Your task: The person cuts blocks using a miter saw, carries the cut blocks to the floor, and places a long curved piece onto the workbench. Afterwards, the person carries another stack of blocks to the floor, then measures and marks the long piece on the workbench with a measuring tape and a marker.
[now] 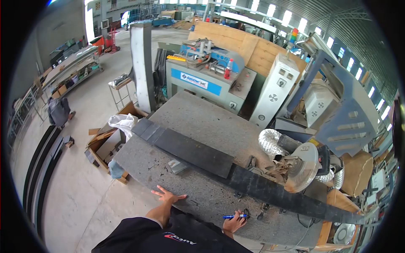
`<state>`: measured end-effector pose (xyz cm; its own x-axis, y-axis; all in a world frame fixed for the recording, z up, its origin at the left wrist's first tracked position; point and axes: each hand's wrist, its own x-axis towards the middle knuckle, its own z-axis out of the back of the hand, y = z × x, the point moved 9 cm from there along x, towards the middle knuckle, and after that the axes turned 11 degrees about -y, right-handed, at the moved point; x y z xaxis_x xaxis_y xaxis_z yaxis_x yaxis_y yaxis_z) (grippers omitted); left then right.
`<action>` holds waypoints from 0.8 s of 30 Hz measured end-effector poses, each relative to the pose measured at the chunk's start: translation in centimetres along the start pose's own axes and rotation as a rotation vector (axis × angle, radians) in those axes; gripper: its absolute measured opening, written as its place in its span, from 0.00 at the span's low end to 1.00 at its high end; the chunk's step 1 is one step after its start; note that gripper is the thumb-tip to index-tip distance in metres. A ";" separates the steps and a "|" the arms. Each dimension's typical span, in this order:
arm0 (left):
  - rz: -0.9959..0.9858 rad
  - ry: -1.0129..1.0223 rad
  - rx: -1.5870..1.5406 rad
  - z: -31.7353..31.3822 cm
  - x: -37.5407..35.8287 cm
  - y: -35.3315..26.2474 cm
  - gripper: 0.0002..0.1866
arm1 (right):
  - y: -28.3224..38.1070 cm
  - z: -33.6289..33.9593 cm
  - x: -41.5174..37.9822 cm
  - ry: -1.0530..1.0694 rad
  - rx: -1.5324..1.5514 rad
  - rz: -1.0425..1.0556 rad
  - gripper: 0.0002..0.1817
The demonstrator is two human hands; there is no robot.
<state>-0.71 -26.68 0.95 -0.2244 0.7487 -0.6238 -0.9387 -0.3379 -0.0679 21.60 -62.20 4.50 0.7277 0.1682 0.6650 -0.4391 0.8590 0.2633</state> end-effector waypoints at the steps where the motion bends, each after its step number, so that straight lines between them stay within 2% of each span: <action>1: 0.013 -0.006 0.042 -0.3 0.4 0.2 0.92 | -0.1 -0.2 -0.3 0.013 0.006 0.004 0.19; 3: 0.011 0.007 -0.013 -0.1 -0.1 0.5 0.92 | -0.6 -0.9 -0.5 0.099 -0.052 -0.025 0.20; 8: -0.019 -0.050 -0.089 -0.2 0.4 -0.1 0.91 | 0.1 -0.5 -0.2 0.055 -0.040 0.053 0.22; 16: -0.043 -0.108 -0.179 -0.6 0.9 -0.5 0.90 | 0.5 -0.4 0.1 0.052 -0.034 0.042 0.21; 18: -0.040 -0.066 -0.139 -1.5 2.0 -0.4 0.90 | 0.5 -0.3 0.3 0.052 0.016 0.030 0.21; 20: -0.036 -0.082 0.136 -2.7 3.6 -0.8 0.91 | 0.0 -0.8 0.0 0.058 0.004 0.024 0.21; 24: 0.044 0.010 0.075 -2.9 3.8 -0.2 0.92 | 0.0 -0.7 -0.2 0.052 -0.025 0.035 0.21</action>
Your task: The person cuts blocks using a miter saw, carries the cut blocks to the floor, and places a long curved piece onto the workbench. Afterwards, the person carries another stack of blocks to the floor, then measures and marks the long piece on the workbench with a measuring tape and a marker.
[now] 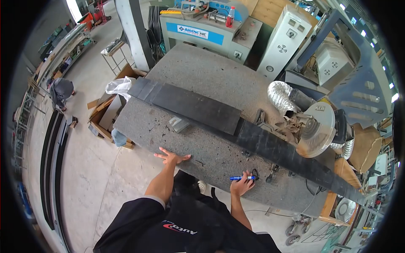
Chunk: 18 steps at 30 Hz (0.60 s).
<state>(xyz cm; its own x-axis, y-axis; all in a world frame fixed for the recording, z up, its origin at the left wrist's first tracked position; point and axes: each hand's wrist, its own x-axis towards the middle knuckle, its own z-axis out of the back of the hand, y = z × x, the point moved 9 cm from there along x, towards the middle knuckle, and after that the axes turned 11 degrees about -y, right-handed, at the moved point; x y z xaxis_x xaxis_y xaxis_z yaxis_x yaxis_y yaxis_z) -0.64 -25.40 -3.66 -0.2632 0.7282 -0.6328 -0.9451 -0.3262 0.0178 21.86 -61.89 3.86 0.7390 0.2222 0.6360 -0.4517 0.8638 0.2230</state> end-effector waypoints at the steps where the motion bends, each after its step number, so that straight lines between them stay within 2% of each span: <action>1: 0.001 0.005 -0.023 -0.3 0.4 0.0 0.92 | -0.1 -0.1 0.1 -0.004 -0.006 -0.005 0.20; 8: -0.033 -0.054 0.106 -1.5 2.1 -0.1 0.93 | -0.1 0.1 0.1 -0.022 -0.010 -0.015 0.18; 13: -0.053 0.074 -0.035 -0.8 0.1 -0.3 0.91 | 0.1 0.3 0.4 -0.027 -0.018 -0.009 0.16; 18: -0.075 0.058 0.008 -1.0 0.3 -0.3 0.92 | -0.2 -0.2 0.0 -0.031 -0.020 0.003 0.16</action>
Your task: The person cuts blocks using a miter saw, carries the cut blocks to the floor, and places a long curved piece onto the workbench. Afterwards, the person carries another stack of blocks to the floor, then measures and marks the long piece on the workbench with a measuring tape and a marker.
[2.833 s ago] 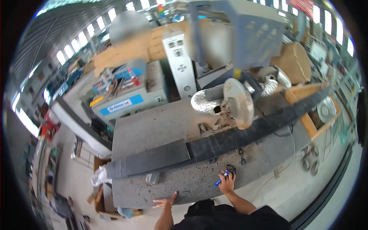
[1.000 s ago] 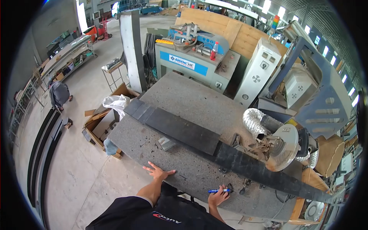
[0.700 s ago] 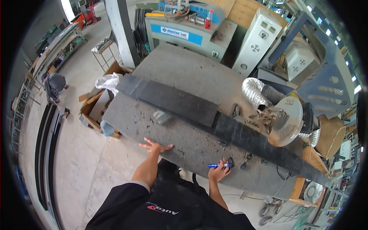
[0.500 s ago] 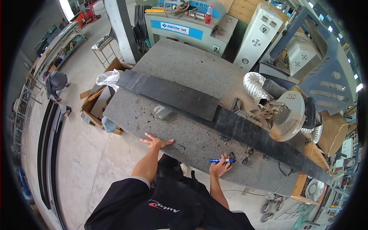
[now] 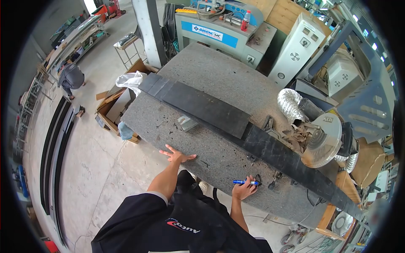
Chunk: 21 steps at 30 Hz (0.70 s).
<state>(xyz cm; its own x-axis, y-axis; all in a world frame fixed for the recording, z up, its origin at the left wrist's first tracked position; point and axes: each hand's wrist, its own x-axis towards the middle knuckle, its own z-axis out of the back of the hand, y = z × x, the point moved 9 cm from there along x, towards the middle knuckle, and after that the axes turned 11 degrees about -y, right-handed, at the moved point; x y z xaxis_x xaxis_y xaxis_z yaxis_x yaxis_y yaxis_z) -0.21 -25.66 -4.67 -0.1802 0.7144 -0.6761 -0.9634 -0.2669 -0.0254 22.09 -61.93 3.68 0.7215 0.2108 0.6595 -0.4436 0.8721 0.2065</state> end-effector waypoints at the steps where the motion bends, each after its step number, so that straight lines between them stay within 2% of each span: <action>1: 0.011 -0.008 0.000 0.1 0.1 0.0 0.92 | -0.1 -0.1 0.0 -0.003 -0.005 0.007 0.17; 9: 0.021 -0.005 -0.102 0.8 -0.8 0.1 0.94 | 0.4 0.2 0.2 -0.015 -0.031 0.007 0.16; 10: 0.017 -0.002 -0.124 1.0 -1.1 0.0 0.94 | 0.3 0.1 0.1 0.000 -0.026 0.024 0.18; 21: -0.002 -0.030 -0.068 0.8 -0.5 0.0 0.94 | 0.7 0.5 0.5 -0.015 -0.029 0.027 0.15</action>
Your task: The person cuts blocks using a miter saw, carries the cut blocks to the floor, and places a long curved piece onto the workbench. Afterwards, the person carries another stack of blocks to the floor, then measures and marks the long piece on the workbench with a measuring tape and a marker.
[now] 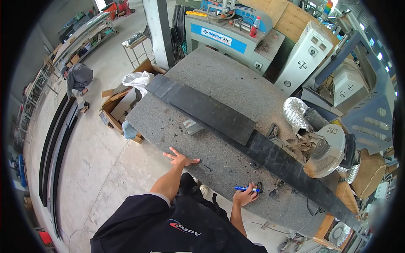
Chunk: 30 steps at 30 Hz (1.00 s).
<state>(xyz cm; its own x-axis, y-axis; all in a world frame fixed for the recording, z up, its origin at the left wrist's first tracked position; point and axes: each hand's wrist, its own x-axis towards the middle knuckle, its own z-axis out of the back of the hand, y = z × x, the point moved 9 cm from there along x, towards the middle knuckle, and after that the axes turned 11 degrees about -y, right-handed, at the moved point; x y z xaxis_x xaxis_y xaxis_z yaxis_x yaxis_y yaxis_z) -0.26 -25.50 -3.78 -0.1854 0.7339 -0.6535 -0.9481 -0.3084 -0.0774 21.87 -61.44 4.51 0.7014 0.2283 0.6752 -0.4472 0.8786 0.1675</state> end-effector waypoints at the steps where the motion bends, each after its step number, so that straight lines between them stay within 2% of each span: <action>1: -0.003 -0.003 0.018 -0.1 0.1 0.0 0.93 | 0.0 0.0 0.0 -0.001 0.003 -0.002 0.15; 30: 0.050 0.012 0.037 0.8 -1.2 -0.1 0.94 | -0.5 -0.1 -0.2 -0.007 0.023 -0.033 0.15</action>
<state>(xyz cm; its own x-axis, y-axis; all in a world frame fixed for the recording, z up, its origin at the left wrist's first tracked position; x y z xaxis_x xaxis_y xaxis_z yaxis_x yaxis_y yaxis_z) -0.17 -25.84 -2.34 -0.2303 0.7105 -0.6650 -0.9466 -0.3221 -0.0164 22.01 -61.89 4.19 0.7122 0.1968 0.6738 -0.4370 0.8755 0.2061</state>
